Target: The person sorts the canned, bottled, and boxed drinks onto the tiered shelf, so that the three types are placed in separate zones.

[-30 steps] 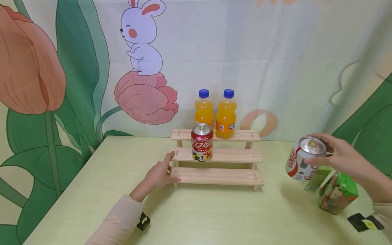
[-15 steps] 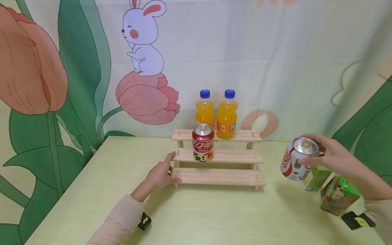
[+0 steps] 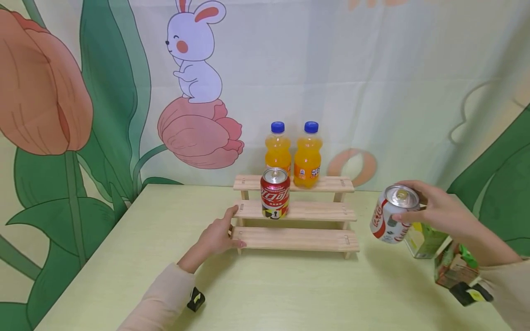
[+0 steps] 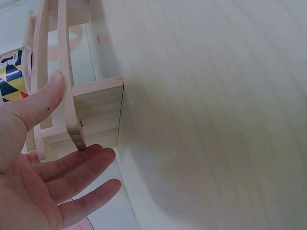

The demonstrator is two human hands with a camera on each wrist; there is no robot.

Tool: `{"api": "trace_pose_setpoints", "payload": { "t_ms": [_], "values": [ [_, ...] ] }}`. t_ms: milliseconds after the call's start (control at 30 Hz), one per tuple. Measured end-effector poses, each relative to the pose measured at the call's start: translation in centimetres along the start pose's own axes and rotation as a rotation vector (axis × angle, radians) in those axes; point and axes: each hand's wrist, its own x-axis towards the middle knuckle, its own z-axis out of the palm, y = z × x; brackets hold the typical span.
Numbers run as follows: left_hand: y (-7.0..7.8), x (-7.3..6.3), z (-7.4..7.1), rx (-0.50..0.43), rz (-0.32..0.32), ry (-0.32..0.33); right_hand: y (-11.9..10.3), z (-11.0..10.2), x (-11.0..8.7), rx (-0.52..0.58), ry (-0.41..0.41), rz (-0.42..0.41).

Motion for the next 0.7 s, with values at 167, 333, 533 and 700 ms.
{"api": "trace_pose_setpoints", "payload": {
  "t_ms": [167,333,533,700],
  "values": [
    [-0.1,0.0,0.1,0.008,0.007,0.006,-0.3,0.4,0.4,0.048,-0.010,-0.005],
    [-0.1,0.0,0.0,0.012,0.012,0.010,-0.5,0.8,0.8,0.069,-0.011,-0.004],
    [0.0,-0.1,0.0,0.006,0.007,0.008,-0.7,1.4,1.3,0.103,-0.012,-0.002],
    [0.0,-0.1,0.0,0.003,0.006,0.007,-0.9,1.9,1.7,0.144,-0.011,-0.011]
  ]
}}
